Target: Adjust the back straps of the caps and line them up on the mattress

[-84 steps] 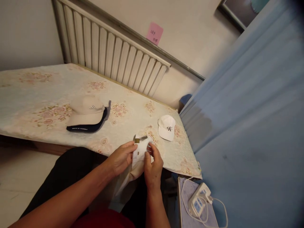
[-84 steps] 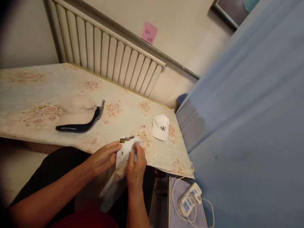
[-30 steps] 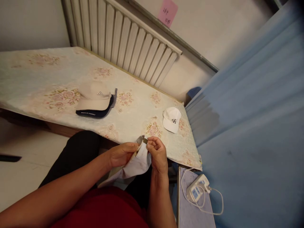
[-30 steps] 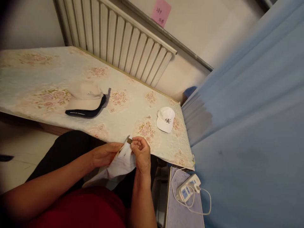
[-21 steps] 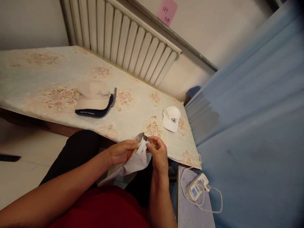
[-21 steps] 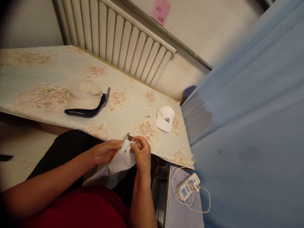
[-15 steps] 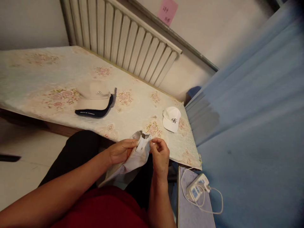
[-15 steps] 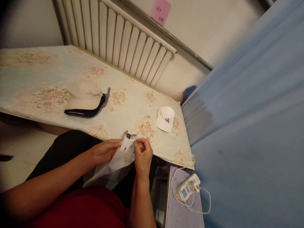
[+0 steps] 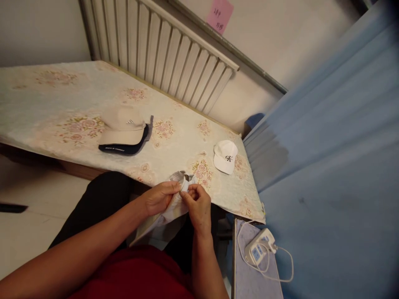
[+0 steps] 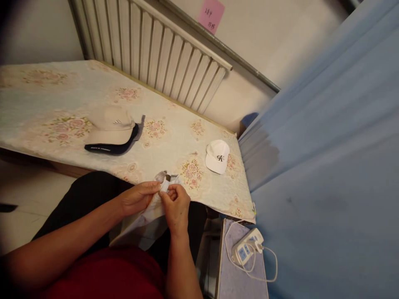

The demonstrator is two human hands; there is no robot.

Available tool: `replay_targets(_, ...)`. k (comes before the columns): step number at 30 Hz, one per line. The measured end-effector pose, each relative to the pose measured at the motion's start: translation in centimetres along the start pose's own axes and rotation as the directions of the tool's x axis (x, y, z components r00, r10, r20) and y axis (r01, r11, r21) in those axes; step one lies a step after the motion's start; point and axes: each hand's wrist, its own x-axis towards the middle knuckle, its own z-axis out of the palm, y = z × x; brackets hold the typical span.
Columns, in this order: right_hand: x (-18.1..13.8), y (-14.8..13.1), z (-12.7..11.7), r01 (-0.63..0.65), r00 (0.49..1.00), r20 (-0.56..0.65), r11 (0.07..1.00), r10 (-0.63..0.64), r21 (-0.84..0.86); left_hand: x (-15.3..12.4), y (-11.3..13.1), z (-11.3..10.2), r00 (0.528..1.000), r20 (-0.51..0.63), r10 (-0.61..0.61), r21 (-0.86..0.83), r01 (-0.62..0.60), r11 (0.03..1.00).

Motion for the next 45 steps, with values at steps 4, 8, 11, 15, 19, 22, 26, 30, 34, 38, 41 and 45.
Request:
replay_targets(4, 0.4, 0.6, 0.2, -0.081, 0.997, -0.006, 0.988, 0.083, 0.128, 0.0, 0.0, -0.1, 1.000, -0.019, -0.001, 0.030, 0.002, 1.000)
replay_targets(8, 0.9, 1.3, 0.1, -0.174, 0.985, 0.059, 0.939, 0.164, 0.298, -0.1, 0.0, -0.3, 0.999, -0.005, -0.046, 0.063, 0.046, 0.997)
replay_targets(11, 1.3, 1.5, -0.3, -0.243, 0.970, 0.124, 0.891, 0.210, 0.384, 0.0, -0.1, -0.7, 0.998, 0.016, -0.066, 0.085, 0.064, 0.994)
replay_targets(15, 1.7, 1.4, -0.7, -0.274, 0.961, 0.163, 0.849, 0.224, 0.452, 0.2, -0.1, -1.0, 0.996, 0.003, -0.087, 0.116, 0.086, 0.990)
replay_targets(19, 2.1, 1.1, -0.7, -0.274, 0.961, 0.166, 0.847, 0.221, 0.456, 0.5, -0.1, -1.1, 0.996, -0.018, -0.086, 0.113, 0.087, 0.990)
replay_targets(22, 2.3, 1.0, -0.6, -0.270, 0.962, 0.150, 0.857, 0.226, 0.439, 0.8, -0.1, -1.3, 0.995, -0.037, -0.092, 0.102, 0.095, 0.990)
replay_targets(26, 2.5, 0.8, -0.6, -0.272, 0.962, 0.140, 0.861, 0.234, 0.429, 1.1, -0.4, -1.7, 0.994, -0.056, -0.093, 0.083, 0.097, 0.992)
replay_targets(30, 2.5, 0.7, -0.3, -0.270, 0.963, 0.117, 0.867, 0.244, 0.420, 1.3, -0.6, -1.9, 0.996, -0.048, -0.080, 0.069, 0.083, 0.994)
replay_targets(34, 2.4, 0.8, 0.0, -0.248, 0.969, 0.084, 0.889, 0.234, 0.384, 1.5, -0.7, -2.1, 0.996, -0.050, -0.068, 0.052, 0.071, 0.996)
replay_targets(38, 2.4, 1.1, 0.2, -0.220, 0.975, 0.040, 0.926, 0.219, 0.307, 1.5, -0.7, -2.2, 0.997, -0.051, -0.056, 0.019, 0.057, 0.998)
replay_targets(41, 2.4, 1.2, 0.2, -0.200, 0.979, 0.005, 0.943, 0.206, 0.266, 1.5, -0.8, -2.1, 0.999, -0.036, -0.038, -0.010, 0.038, 0.999)
replay_targets(45, 2.2, 1.1, 0.3, -0.152, 0.986, -0.037, 0.963, 0.164, 0.222, 1.3, -0.7, -1.6, 0.999, -0.047, -0.019, -0.015, 0.019, 1.000)
